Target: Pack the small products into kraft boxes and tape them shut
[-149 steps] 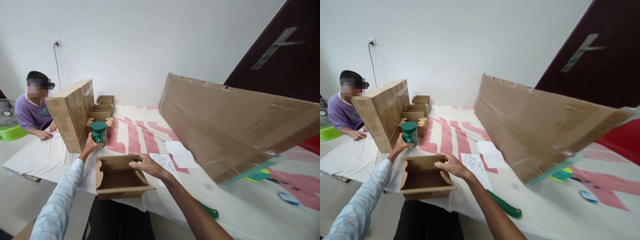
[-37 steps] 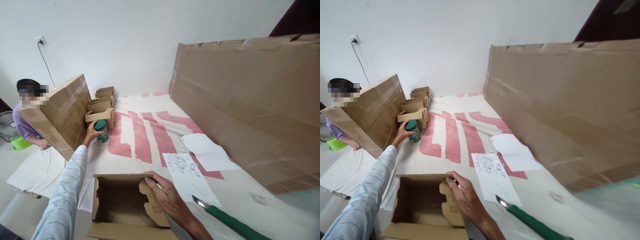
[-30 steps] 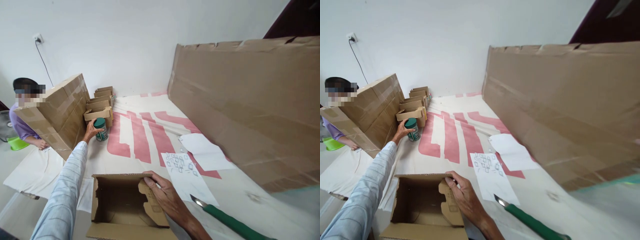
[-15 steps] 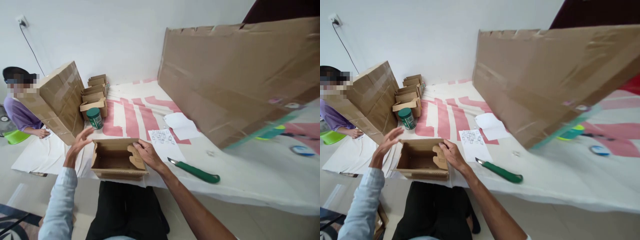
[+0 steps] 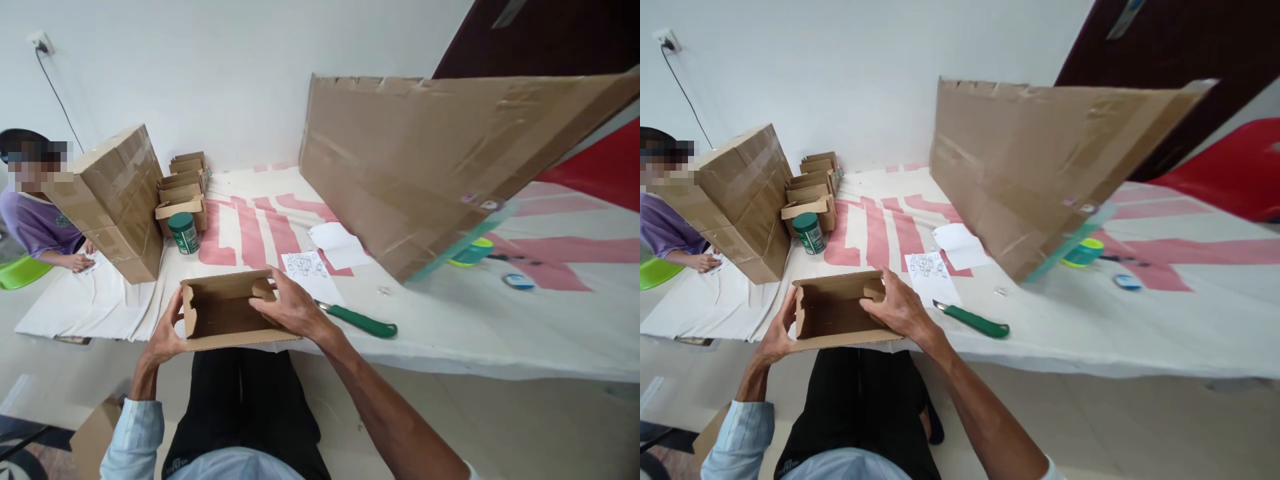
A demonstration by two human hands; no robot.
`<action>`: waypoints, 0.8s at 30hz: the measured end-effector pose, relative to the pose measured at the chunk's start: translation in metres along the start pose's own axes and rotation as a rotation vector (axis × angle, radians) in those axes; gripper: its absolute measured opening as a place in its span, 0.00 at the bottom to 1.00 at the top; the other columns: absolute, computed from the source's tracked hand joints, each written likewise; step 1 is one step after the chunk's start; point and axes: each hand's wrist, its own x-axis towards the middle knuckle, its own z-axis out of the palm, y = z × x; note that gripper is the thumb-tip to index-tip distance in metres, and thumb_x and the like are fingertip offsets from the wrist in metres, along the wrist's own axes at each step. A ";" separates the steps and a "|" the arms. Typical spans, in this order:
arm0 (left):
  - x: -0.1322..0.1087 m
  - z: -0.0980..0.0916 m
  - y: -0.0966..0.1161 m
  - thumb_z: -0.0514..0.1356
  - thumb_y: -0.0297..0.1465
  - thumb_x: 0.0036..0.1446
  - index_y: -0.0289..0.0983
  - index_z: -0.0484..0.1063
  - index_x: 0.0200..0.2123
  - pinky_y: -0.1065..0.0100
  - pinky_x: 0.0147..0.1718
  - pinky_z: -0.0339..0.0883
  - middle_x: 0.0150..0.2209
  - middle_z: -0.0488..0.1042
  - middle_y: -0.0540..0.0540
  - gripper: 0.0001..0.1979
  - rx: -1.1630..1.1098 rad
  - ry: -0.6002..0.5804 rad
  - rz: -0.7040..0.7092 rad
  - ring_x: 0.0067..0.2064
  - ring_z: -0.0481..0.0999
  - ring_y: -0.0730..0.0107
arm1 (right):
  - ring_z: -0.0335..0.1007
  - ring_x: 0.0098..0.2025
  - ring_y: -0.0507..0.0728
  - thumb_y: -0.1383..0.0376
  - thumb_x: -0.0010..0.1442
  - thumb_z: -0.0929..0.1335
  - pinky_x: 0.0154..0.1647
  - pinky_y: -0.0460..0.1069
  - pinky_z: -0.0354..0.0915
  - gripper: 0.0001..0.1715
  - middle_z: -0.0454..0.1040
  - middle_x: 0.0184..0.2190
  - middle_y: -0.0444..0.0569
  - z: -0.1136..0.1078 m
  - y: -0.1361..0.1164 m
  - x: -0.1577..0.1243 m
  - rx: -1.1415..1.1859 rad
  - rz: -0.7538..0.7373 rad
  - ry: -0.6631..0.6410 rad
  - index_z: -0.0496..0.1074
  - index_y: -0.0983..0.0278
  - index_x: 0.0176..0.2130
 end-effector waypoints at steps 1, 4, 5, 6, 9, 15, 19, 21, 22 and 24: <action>-0.005 0.003 0.002 0.83 0.42 0.38 0.54 0.40 0.79 0.44 0.74 0.54 0.80 0.44 0.44 0.73 0.004 0.009 0.001 0.79 0.44 0.34 | 0.78 0.55 0.68 0.55 0.54 0.75 0.56 0.61 0.71 0.31 0.80 0.54 0.59 -0.003 0.000 -0.005 0.038 -0.011 -0.006 0.76 0.61 0.55; -0.022 0.010 0.003 0.83 0.41 0.38 0.54 0.38 0.79 0.45 0.75 0.53 0.81 0.43 0.45 0.75 -0.010 0.025 -0.022 0.79 0.43 0.35 | 0.79 0.55 0.65 0.58 0.60 0.70 0.58 0.59 0.72 0.26 0.81 0.55 0.56 -0.012 0.006 -0.017 0.198 -0.045 0.003 0.79 0.61 0.55; -0.026 0.011 0.003 0.83 0.41 0.38 0.54 0.38 0.79 0.46 0.75 0.53 0.81 0.43 0.46 0.75 -0.016 0.026 -0.031 0.79 0.43 0.35 | 0.78 0.58 0.65 0.58 0.60 0.70 0.60 0.59 0.72 0.26 0.81 0.57 0.56 -0.014 0.009 -0.021 0.227 -0.048 0.009 0.79 0.61 0.56; -0.030 0.012 0.002 0.83 0.41 0.39 0.54 0.37 0.79 0.47 0.75 0.53 0.81 0.42 0.46 0.74 -0.019 0.024 -0.037 0.79 0.43 0.36 | 0.77 0.60 0.66 0.57 0.60 0.70 0.62 0.59 0.71 0.27 0.81 0.58 0.55 -0.015 0.012 -0.024 0.239 -0.050 0.014 0.80 0.61 0.57; -0.035 0.011 -0.001 0.81 0.44 0.42 0.52 0.35 0.79 0.46 0.75 0.53 0.81 0.40 0.43 0.74 0.004 0.008 -0.027 0.79 0.43 0.36 | 0.74 0.64 0.66 0.55 0.62 0.70 0.66 0.61 0.68 0.27 0.80 0.59 0.52 -0.015 0.018 -0.030 0.242 -0.055 0.023 0.81 0.61 0.58; -0.028 0.014 -0.009 0.79 0.43 0.45 0.46 0.32 0.79 0.36 0.73 0.52 0.80 0.42 0.33 0.72 0.201 -0.017 0.000 0.78 0.46 0.33 | 0.77 0.60 0.66 0.51 0.60 0.72 0.66 0.61 0.69 0.25 0.84 0.54 0.49 -0.021 0.047 -0.023 0.293 0.024 0.117 0.84 0.59 0.52; -0.020 0.026 -0.009 0.78 0.38 0.45 0.44 0.40 0.79 0.35 0.73 0.49 0.79 0.48 0.32 0.67 0.271 0.000 0.036 0.78 0.50 0.35 | 0.81 0.50 0.67 0.50 0.50 0.77 0.52 0.58 0.77 0.25 0.86 0.44 0.51 -0.034 0.079 -0.012 0.447 0.221 0.202 0.84 0.60 0.44; -0.014 0.032 -0.005 0.78 0.37 0.45 0.43 0.43 0.79 0.37 0.73 0.50 0.78 0.49 0.33 0.66 0.274 0.013 0.086 0.77 0.51 0.36 | 0.82 0.43 0.65 0.50 0.46 0.78 0.43 0.56 0.77 0.26 0.86 0.41 0.51 -0.039 0.089 -0.009 0.550 0.299 0.203 0.83 0.61 0.42; -0.011 0.035 -0.002 0.78 0.36 0.45 0.43 0.44 0.78 0.38 0.73 0.51 0.78 0.49 0.33 0.65 0.276 0.016 0.110 0.77 0.52 0.36 | 0.82 0.40 0.64 0.51 0.46 0.78 0.39 0.54 0.77 0.25 0.85 0.39 0.51 -0.041 0.091 -0.008 0.567 0.317 0.201 0.83 0.62 0.41; -0.005 0.040 0.004 0.78 0.36 0.44 0.42 0.45 0.78 0.39 0.73 0.52 0.77 0.51 0.32 0.65 0.283 0.019 0.151 0.77 0.53 0.36 | 0.80 0.35 0.62 0.49 0.47 0.76 0.33 0.53 0.74 0.24 0.84 0.34 0.50 -0.044 0.092 -0.008 0.494 0.280 0.200 0.82 0.62 0.39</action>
